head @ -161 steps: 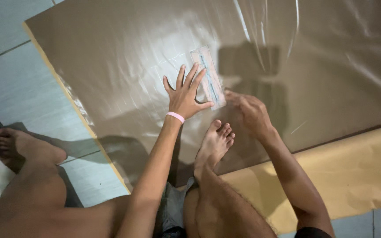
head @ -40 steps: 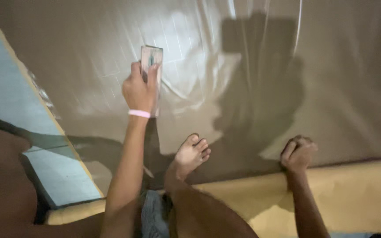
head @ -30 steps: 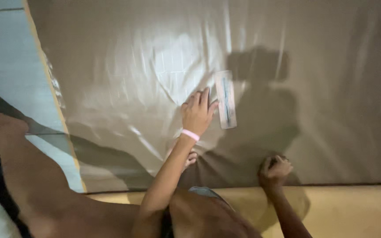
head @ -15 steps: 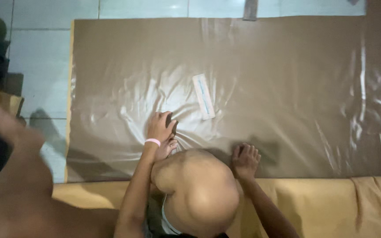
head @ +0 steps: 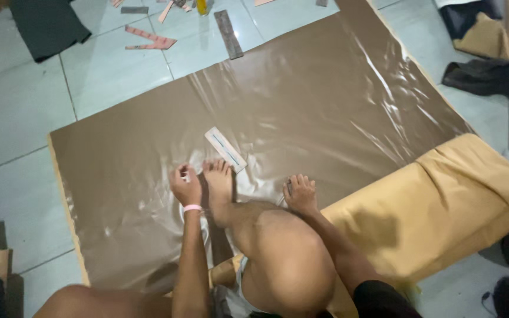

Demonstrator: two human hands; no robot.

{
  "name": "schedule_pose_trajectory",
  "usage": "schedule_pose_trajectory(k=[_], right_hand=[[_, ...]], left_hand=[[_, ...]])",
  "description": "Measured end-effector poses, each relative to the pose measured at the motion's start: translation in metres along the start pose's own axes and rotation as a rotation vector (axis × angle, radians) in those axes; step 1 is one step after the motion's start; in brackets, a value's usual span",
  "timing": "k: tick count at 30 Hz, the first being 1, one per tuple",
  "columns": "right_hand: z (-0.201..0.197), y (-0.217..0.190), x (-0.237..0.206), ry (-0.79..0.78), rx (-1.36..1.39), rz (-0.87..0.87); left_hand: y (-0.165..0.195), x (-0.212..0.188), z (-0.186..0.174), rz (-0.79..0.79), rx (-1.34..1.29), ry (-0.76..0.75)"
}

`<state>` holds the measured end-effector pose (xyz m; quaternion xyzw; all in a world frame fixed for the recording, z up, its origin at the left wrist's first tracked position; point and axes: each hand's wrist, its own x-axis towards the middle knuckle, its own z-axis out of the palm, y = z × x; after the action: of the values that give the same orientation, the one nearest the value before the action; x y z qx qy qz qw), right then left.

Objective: The person sits on the floor and uses a ruler and a small tool to mark lines on a large sheet of brown material covered with plastic. The person repeatedly repositions the ruler and draws straight lines across the surface.

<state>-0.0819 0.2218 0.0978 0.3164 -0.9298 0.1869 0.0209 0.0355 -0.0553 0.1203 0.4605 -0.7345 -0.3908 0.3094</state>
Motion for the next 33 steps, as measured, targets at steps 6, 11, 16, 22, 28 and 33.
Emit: schedule_pose_trajectory(k=[6,11,16,22,28,33], right_hand=[[0.005,-0.001,0.007,0.115,0.081,0.192],[0.009,-0.011,0.064,-0.012,0.241,0.11],[0.029,-0.039,0.154,-0.415,0.259,-0.177],[0.082,-0.067,0.201,-0.768,0.115,-0.314],[0.134,-0.067,0.166,-0.717,0.179,-0.28],[0.158,-0.054,0.154,-0.606,0.218,-0.298]], left_hand=[[0.007,0.013,-0.009,0.203,0.118,-0.177],[-0.001,0.007,-0.002,0.141,-0.01,-0.245],[-0.03,0.019,-0.005,0.159,0.114,-0.216],[-0.057,0.061,0.022,0.186,0.258,-0.34],[-0.08,0.102,0.059,0.026,0.461,-0.639],[-0.104,0.107,0.07,0.003,0.483,-0.688]])
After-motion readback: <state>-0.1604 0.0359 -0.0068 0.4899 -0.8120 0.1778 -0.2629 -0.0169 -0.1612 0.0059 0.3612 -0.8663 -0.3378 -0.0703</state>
